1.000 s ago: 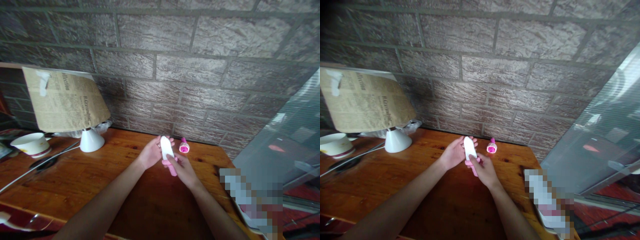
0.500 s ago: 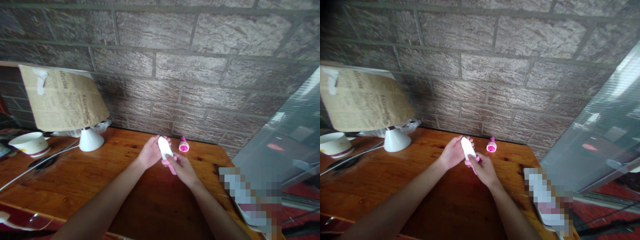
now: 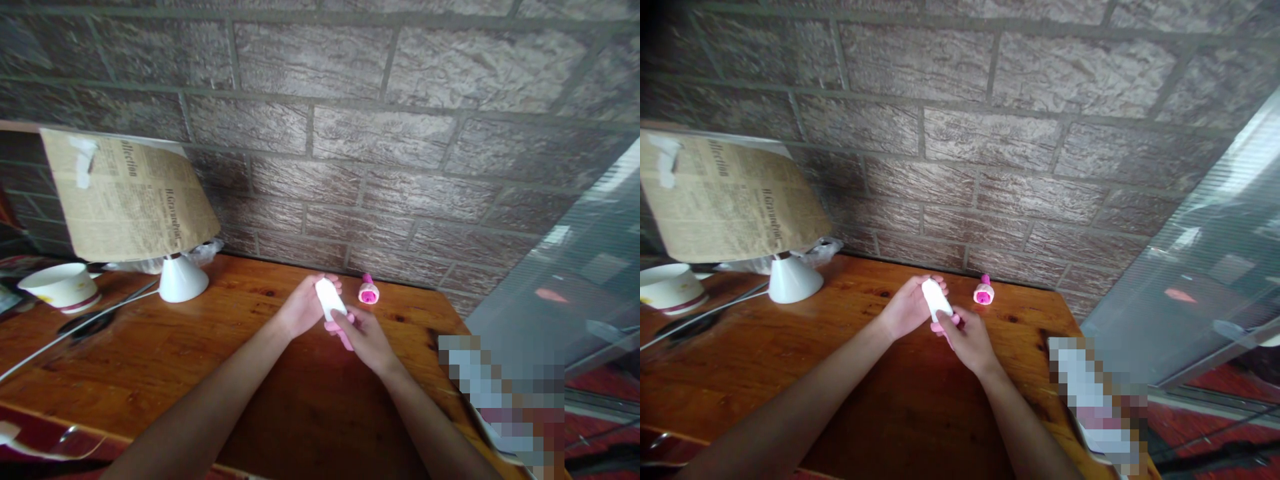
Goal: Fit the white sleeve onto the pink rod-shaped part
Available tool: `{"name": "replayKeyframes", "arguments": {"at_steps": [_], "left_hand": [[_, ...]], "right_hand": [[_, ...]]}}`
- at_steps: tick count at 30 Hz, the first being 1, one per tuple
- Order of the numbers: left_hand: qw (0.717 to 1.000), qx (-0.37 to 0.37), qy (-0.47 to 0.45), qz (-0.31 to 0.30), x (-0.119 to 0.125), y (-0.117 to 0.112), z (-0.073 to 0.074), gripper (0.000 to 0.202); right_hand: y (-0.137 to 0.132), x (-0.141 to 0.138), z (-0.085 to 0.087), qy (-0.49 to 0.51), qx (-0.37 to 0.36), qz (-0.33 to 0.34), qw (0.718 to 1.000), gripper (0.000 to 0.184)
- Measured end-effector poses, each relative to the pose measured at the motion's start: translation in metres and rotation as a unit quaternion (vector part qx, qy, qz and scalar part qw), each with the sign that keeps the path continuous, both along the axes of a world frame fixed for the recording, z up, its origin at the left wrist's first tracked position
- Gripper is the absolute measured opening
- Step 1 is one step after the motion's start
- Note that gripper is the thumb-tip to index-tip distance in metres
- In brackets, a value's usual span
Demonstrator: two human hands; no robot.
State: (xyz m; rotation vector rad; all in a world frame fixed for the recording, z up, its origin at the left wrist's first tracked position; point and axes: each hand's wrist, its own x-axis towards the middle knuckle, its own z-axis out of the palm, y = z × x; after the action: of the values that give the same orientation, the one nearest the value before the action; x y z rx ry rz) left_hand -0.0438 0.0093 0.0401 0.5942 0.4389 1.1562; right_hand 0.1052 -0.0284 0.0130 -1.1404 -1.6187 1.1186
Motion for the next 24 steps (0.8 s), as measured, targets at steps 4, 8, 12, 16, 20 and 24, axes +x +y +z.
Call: {"name": "replayKeyframes", "arguments": {"at_steps": [4, 8, 12, 16, 20, 24], "left_hand": [[0.999, 0.033, -0.008, -0.018, 0.0000, 0.0002, -0.0001, 0.017], [0.998, 0.051, 0.005, -0.024, -0.0011, 0.0005, -0.0005, 0.021], [0.998, 0.046, 0.009, -0.029, -0.0011, 0.0003, -0.0007, 0.019], [0.998, 0.045, -0.003, -0.035, -0.0004, 0.0000, -0.0007, 0.015], [0.998, 0.052, -0.006, -0.040, -0.0014, -0.0002, -0.0009, 0.019], [0.997, 0.062, -0.006, -0.047, -0.0015, -0.0012, -0.0005, 0.019]], "right_hand": [[-0.0003, -0.0003, 0.0001, 0.006, -0.005, -0.004, 1.000, 0.042], [0.0002, -0.0013, 0.0000, 0.013, -0.013, -0.001, 1.000, 0.042], [-0.0003, -0.0017, -0.0003, 0.005, -0.016, -0.003, 1.000, 0.044], [-0.0014, -0.0024, 0.0012, 0.004, -0.018, -0.002, 1.000, 0.047], [-0.0021, -0.0033, 0.0029, 0.006, -0.022, 0.000, 1.000, 0.046], [-0.0021, -0.0031, 0.0023, 0.008, -0.019, 0.002, 1.000, 0.043]]}}
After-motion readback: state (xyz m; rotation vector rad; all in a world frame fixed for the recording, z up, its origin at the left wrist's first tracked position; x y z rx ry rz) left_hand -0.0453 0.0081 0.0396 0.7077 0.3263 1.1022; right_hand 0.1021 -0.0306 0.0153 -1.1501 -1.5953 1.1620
